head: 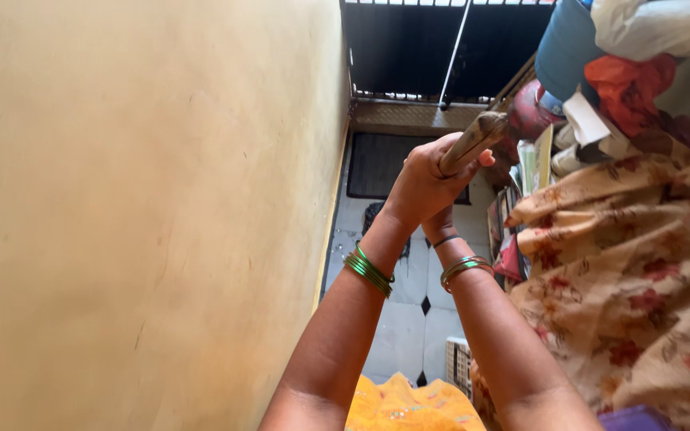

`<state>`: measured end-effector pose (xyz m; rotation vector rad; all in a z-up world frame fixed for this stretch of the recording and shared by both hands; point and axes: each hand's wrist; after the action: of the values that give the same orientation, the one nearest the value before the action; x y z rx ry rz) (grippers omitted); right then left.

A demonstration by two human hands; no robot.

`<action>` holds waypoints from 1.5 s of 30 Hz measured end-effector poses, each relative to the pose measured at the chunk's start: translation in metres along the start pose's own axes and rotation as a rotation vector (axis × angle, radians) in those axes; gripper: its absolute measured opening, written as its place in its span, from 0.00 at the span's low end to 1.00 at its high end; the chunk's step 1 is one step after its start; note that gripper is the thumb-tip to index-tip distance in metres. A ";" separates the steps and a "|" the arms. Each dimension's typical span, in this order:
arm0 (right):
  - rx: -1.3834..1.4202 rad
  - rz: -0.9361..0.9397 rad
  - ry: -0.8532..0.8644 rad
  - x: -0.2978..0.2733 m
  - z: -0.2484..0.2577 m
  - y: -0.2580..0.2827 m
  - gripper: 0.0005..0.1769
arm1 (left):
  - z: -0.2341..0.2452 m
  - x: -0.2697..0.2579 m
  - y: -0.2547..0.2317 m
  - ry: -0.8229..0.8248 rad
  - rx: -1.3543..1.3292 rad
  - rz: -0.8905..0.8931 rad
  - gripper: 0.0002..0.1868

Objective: The person cleans the floor by hand using a mop, moving a door mat, and wiping various sections of the tiled floor in a hallway and entryway.

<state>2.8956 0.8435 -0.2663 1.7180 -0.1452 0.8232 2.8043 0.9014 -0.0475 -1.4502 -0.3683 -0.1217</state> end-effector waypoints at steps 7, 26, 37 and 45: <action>-0.488 0.046 0.057 0.060 -0.005 -0.026 0.25 | 0.021 0.064 0.036 -0.017 -0.040 -0.057 0.08; -0.689 0.077 -0.198 0.237 -0.033 -0.068 0.14 | 0.092 0.259 0.110 0.097 -0.186 -0.016 0.12; -0.629 0.104 -0.272 0.280 -0.031 -0.117 0.17 | 0.115 0.307 0.158 0.044 0.081 -0.116 0.19; -0.559 0.016 -0.320 0.270 -0.020 -0.173 0.17 | 0.114 0.318 0.222 0.059 0.096 -0.071 0.20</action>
<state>3.1737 1.0033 -0.2448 1.3017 -0.5532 0.4524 3.1499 1.0853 -0.1476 -1.3367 -0.3726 -0.2007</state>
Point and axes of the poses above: each hand's wrist, its own x-axis towards the middle knuckle, its own z-axis out of the back of the hand, y = z × x, and after that the axes turned 9 degrees about z, right-handed
